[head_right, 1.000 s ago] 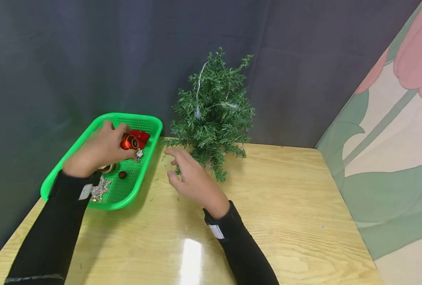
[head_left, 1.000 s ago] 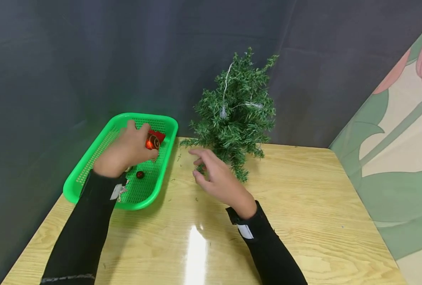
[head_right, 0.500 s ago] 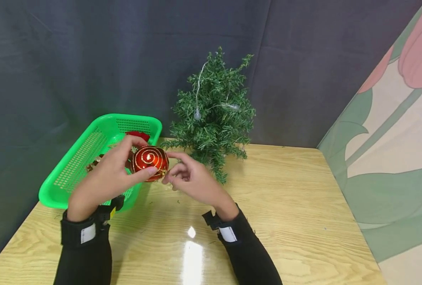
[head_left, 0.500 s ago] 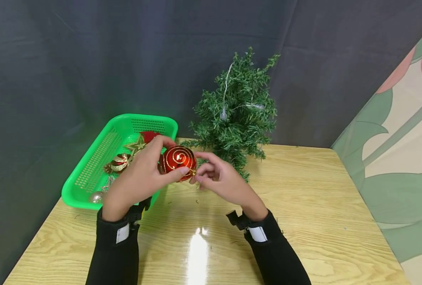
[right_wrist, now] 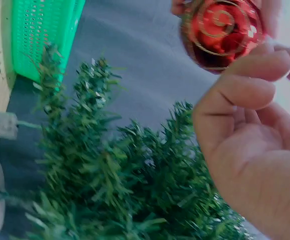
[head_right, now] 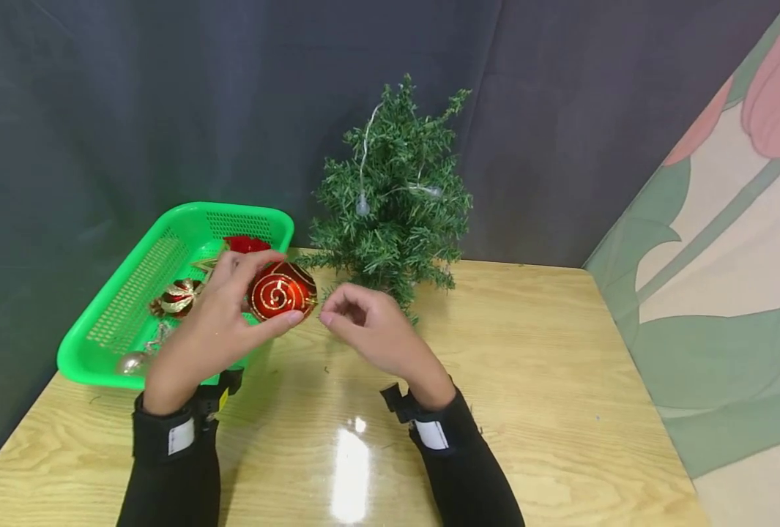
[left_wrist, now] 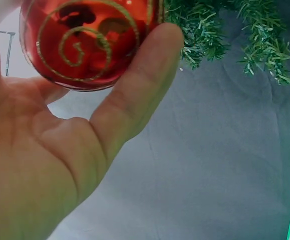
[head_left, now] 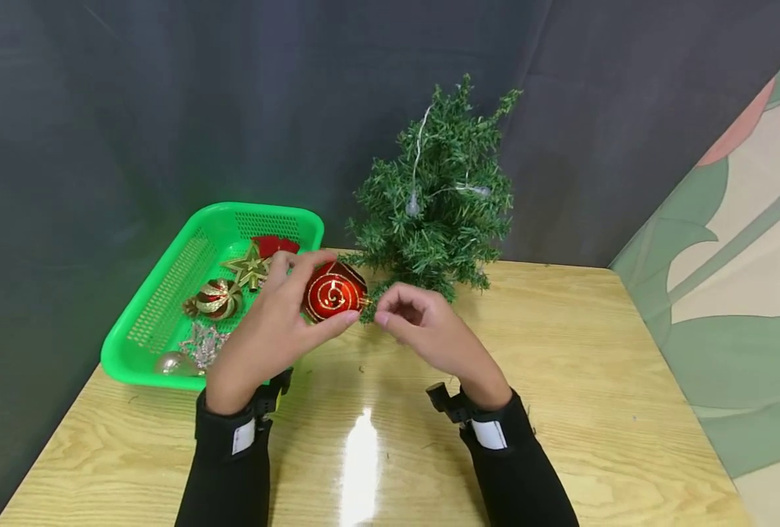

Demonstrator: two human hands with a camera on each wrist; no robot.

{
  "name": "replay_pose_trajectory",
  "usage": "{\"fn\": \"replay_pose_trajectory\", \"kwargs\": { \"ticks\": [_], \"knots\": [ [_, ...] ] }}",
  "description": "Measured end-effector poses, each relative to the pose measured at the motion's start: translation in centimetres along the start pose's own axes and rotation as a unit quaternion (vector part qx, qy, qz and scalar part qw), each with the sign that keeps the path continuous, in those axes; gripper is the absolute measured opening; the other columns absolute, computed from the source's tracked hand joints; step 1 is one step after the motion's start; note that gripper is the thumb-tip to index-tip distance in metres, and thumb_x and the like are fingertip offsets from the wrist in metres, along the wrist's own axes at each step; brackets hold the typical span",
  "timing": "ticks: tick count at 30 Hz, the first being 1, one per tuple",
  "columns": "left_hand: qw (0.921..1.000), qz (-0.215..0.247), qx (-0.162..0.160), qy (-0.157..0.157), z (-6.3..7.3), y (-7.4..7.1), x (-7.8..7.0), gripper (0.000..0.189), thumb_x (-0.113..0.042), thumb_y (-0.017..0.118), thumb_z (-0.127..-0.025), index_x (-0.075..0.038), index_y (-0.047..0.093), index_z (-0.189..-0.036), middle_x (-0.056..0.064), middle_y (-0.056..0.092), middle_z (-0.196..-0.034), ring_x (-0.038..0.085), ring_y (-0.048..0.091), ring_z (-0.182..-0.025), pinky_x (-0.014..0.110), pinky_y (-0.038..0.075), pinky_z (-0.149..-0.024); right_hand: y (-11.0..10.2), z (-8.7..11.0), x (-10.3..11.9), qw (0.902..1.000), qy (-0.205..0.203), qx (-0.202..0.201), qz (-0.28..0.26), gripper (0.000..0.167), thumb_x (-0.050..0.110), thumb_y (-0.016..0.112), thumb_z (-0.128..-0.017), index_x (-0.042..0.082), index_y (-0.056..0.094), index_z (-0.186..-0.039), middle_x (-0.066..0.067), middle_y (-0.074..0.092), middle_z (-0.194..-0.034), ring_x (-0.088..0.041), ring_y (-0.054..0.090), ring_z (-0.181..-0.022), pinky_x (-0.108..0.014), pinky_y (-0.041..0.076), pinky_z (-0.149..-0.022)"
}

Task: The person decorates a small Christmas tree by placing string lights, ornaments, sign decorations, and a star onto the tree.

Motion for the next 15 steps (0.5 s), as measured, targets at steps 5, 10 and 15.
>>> {"fn": "replay_pose_trajectory", "kwargs": {
  "ticks": [5, 10, 15],
  "knots": [
    [0.9997, 0.009, 0.022, 0.002, -0.2, 0.5, 0.3, 0.069, -0.057, 0.059, -0.069, -0.031, 0.029, -0.127, -0.003, 0.030, -0.102, 0.010, 0.042, -0.075, 0.024, 0.041, -0.059, -1.3, 0.5, 1.5, 0.9878, -0.059, -0.117, 0.084, 0.008, 0.006, 0.052, -0.086, 0.005, 0.060, -0.087, 0.000, 0.053, -0.073, -0.016, 0.042, -0.054, -0.028, 0.036, -0.048],
    [0.9958, 0.053, 0.069, 0.031, -0.6, 2.0, -0.1, 0.060, -0.050, 0.058, -0.075, -0.028, 0.031, -0.124, -0.008, 0.034, -0.111, 0.009, 0.045, -0.090, 0.026, 0.042, -0.068, -1.2, 0.8, 2.4, 0.9705, -0.109, -0.159, 0.144, 0.006, 0.002, 0.055, -0.083, 0.004, 0.060, -0.085, -0.001, 0.053, -0.074, -0.014, 0.044, -0.055, -0.027, 0.037, -0.048],
    [0.9833, 0.093, 0.025, 0.155, -0.9, 2.3, -3.5, 0.035, -0.028, 0.058, -0.083, -0.021, 0.048, -0.115, -0.009, 0.046, -0.109, 0.005, 0.045, -0.097, 0.024, 0.041, -0.076, -0.7, 0.6, 0.6, 0.9706, -0.121, -0.120, 0.170, 0.007, 0.013, 0.050, -0.087, 0.015, 0.057, -0.087, 0.007, 0.052, -0.077, -0.009, 0.047, -0.060, -0.026, 0.040, -0.051]
  ]
}}
Point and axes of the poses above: each hand's wrist, its own z-axis away from the middle knuckle, its own y-axis out of the palm, x = y × z, the point moved 5 cm from there along -z, towards the middle knuckle
